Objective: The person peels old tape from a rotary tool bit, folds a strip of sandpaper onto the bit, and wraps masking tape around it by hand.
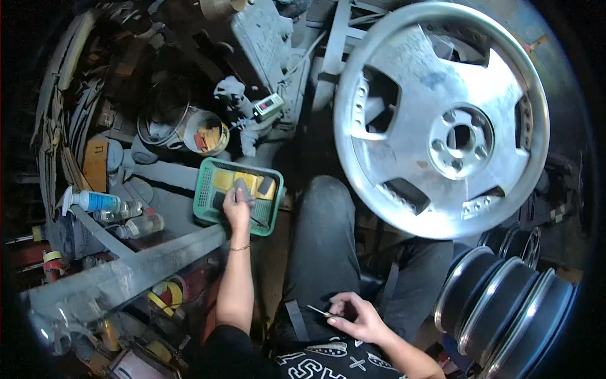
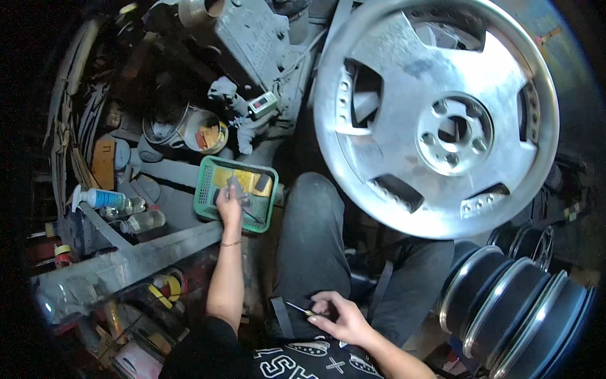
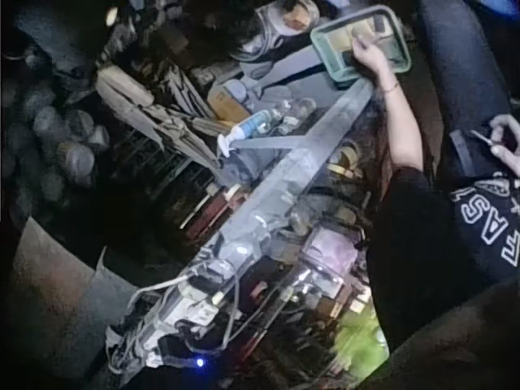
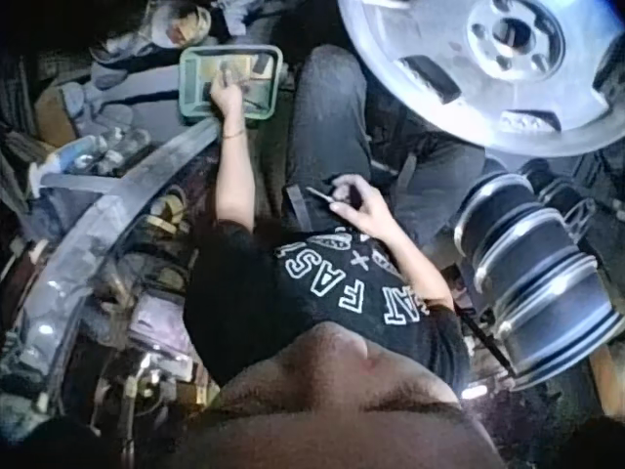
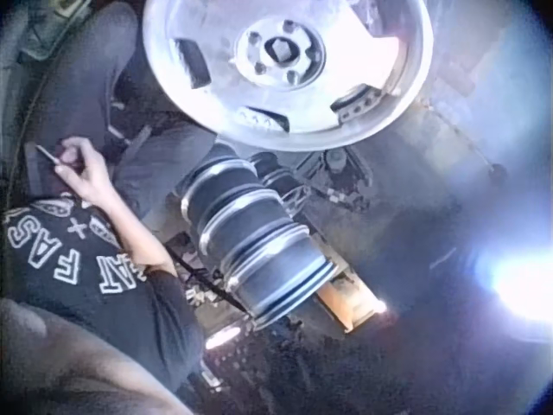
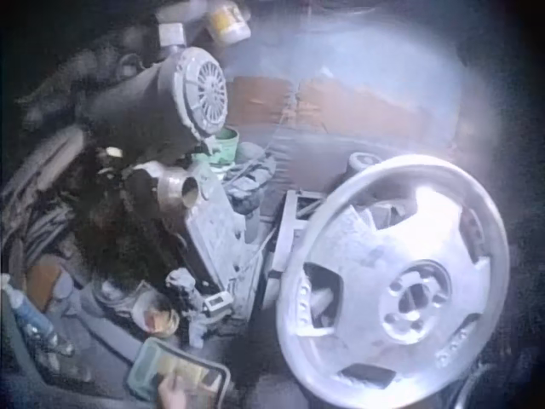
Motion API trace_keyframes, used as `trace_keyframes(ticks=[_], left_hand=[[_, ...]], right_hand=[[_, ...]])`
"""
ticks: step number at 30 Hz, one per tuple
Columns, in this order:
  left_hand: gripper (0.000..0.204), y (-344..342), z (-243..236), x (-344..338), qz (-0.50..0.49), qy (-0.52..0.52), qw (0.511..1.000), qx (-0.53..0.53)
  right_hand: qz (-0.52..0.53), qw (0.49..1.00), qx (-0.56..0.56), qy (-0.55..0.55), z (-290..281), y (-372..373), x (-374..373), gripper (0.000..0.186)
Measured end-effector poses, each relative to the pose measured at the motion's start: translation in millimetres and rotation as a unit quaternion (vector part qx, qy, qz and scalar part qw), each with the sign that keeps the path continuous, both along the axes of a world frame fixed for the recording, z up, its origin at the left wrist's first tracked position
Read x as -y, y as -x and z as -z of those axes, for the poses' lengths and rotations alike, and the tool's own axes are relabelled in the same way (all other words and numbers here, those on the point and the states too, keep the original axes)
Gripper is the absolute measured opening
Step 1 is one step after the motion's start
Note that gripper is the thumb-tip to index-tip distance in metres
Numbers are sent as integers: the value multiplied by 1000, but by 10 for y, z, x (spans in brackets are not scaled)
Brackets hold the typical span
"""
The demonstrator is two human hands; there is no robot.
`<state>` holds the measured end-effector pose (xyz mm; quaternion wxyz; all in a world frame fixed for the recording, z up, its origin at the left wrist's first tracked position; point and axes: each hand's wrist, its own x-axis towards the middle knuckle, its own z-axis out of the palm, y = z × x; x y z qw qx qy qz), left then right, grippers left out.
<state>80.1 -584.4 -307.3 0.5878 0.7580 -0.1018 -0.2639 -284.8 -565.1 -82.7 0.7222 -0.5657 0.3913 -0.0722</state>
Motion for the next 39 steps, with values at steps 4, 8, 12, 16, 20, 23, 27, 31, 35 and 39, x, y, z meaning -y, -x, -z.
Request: trace_keyframes(ticks=[4,8,12,16,20,23,27,31,35,39], left_hand=[[24,396,-799,-257,60,68,996,-7],[24,875,-1499,-496,152,32,988,13],[26,1272,-1901,-506,259,35,962,75],[26,1634,-2122,-454,337,65,932,113],[27,1990,-2319,-277,407,78,892,181],[28,2217,-2245,-202,449,102,871,171],[28,2553,-2229,-100,472,150,855,153],[30,2786,-2196,-56,516,207,810,186],[32,2902,-2246,-144,537,219,795,179],[30,2924,-2236,-165,559,204,788,158]], right_hand=[[-155,980,48,115,-47,-13,-17,21],[-227,955,53,183,-237,4,-160,23],[-252,923,4,290,-299,158,-166,19],[-163,945,-78,272,-411,669,-62,22],[8,950,-190,247,-483,1433,48,22],[115,954,-208,185,-395,1768,-156,22],[100,956,-205,186,-202,1673,-382,22],[85,920,-217,316,-84,1552,-445,20],[74,897,-266,344,-178,1535,-361,18],[113,895,-213,376,-93,1632,-217,17]])
